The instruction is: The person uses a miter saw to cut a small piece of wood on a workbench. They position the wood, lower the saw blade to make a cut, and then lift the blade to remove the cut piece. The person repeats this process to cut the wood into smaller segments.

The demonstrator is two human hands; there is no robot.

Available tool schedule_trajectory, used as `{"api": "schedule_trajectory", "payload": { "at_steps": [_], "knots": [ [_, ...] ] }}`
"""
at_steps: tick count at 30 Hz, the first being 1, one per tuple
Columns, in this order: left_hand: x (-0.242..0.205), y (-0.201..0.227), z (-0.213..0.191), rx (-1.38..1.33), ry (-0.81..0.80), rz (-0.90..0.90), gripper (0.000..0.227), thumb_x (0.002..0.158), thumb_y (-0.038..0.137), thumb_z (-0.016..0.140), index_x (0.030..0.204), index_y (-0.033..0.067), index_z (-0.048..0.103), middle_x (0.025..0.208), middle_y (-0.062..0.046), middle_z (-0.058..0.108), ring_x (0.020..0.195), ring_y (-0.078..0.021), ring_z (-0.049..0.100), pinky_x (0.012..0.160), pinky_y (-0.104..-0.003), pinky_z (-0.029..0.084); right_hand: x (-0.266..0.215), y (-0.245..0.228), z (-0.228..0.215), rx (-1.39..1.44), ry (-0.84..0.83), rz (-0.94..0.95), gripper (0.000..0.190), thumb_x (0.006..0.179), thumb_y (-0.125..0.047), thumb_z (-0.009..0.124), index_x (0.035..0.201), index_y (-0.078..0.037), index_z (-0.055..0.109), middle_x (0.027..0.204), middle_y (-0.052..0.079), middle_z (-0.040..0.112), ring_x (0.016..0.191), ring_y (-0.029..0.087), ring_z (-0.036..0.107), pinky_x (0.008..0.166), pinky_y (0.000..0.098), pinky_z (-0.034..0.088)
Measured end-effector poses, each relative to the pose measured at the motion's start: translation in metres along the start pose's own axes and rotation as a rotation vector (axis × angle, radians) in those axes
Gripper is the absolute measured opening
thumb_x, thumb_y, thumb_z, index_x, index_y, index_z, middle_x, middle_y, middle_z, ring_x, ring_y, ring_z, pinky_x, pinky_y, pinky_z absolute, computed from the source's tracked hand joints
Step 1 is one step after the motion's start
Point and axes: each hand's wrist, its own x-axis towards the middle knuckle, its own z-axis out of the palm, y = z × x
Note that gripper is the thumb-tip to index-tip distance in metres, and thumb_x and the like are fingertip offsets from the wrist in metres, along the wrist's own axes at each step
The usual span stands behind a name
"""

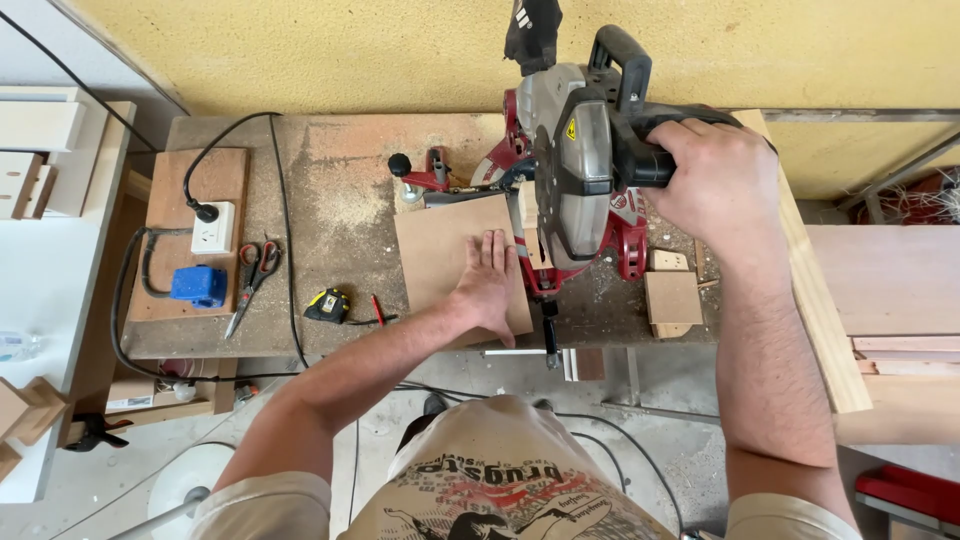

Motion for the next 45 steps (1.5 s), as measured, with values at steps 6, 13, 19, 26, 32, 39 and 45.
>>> {"api": "schedule_trajectory", "payload": {
  "at_steps": [6, 13, 19, 26, 32, 39, 45],
  "knots": [
    [0.002, 0.013, 0.010, 0.025, 0.118, -0.065, 0.155, 0.054, 0.079, 0.085, 0.161, -0.0076, 0.014, 0.163, -0.042, 0.010, 0.153, -0.0556, 0.010, 0.116, -0.075, 0.014, -0.005, 0.012, 0.026, -0.005, -0.106, 0.034, 0.036, 0.081, -0.043, 0.072, 0.114, -0.030, 0.072, 0.098, -0.007, 0.071, 0.095, 0.018, 0.074, 0.086, 0.0341, 0.057],
    [0.016, 0.019, 0.025, 0.026, 0.129, -0.085, 0.149, 0.059, 0.069, 0.087, 0.160, -0.0101, 0.011, 0.162, -0.045, 0.006, 0.152, -0.0576, 0.007, 0.116, -0.075, 0.013, -0.002, 0.005, 0.014, 0.021, -0.059, 0.023, 0.032, 0.082, -0.041, 0.073, 0.111, -0.028, 0.073, 0.095, -0.005, 0.072, 0.092, 0.020, 0.075, 0.083, 0.0351, 0.057],
    [-0.005, 0.019, 0.023, -0.101, 0.131, 0.010, 0.130, 0.063, 0.049, 0.082, 0.160, -0.0073, 0.016, 0.162, -0.043, 0.012, 0.153, -0.0539, 0.013, 0.120, -0.068, 0.015, 0.001, 0.001, 0.004, 0.057, -0.050, 0.008, 0.028, 0.084, -0.036, 0.072, 0.110, -0.026, 0.074, 0.093, -0.002, 0.073, 0.091, 0.023, 0.075, 0.080, 0.0367, 0.058],
    [-0.014, 0.011, 0.051, -0.082, 0.232, 0.192, 0.100, 0.075, 0.037, 0.068, 0.163, 0.0222, 0.024, 0.165, -0.033, 0.018, 0.153, -0.0537, 0.017, 0.121, -0.069, 0.016, 0.002, 0.003, 0.008, 0.070, -0.078, 0.023, 0.030, 0.082, -0.039, 0.072, 0.109, -0.026, 0.074, 0.091, -0.003, 0.072, 0.089, 0.022, 0.075, 0.078, 0.0368, 0.057],
    [0.010, 0.006, 0.085, 0.025, 0.245, 0.279, 0.073, 0.085, 0.030, 0.061, 0.155, 0.0391, 0.041, 0.170, -0.026, 0.014, 0.154, -0.0537, 0.014, 0.120, -0.072, 0.017, 0.001, -0.001, -0.003, 0.064, -0.047, 0.010, 0.029, 0.084, -0.036, 0.073, 0.110, -0.025, 0.075, 0.091, -0.001, 0.073, 0.089, 0.023, 0.075, 0.079, 0.0365, 0.057],
    [0.031, 0.009, 0.102, 0.101, 0.250, 0.221, 0.068, 0.091, 0.023, 0.058, 0.154, 0.0399, 0.037, 0.170, -0.026, 0.006, 0.155, -0.0517, 0.011, 0.120, -0.072, 0.015, 0.002, -0.004, -0.009, 0.091, -0.081, 0.038, 0.029, 0.084, -0.035, 0.074, 0.110, -0.023, 0.076, 0.092, 0.000, 0.073, 0.091, 0.024, 0.075, 0.081, 0.0386, 0.057],
    [-0.011, 0.025, 0.091, -0.194, 0.430, -0.151, 0.114, 0.073, 0.053, 0.076, 0.157, -0.0052, 0.024, 0.157, -0.042, 0.022, 0.146, -0.0609, 0.022, 0.117, -0.073, 0.018, 0.003, -0.006, -0.007, 0.054, -0.055, 0.034, 0.031, 0.081, -0.040, 0.077, 0.108, -0.025, 0.076, 0.090, -0.002, 0.073, 0.089, 0.023, 0.076, 0.080, 0.0368, 0.056]
  ]
}}
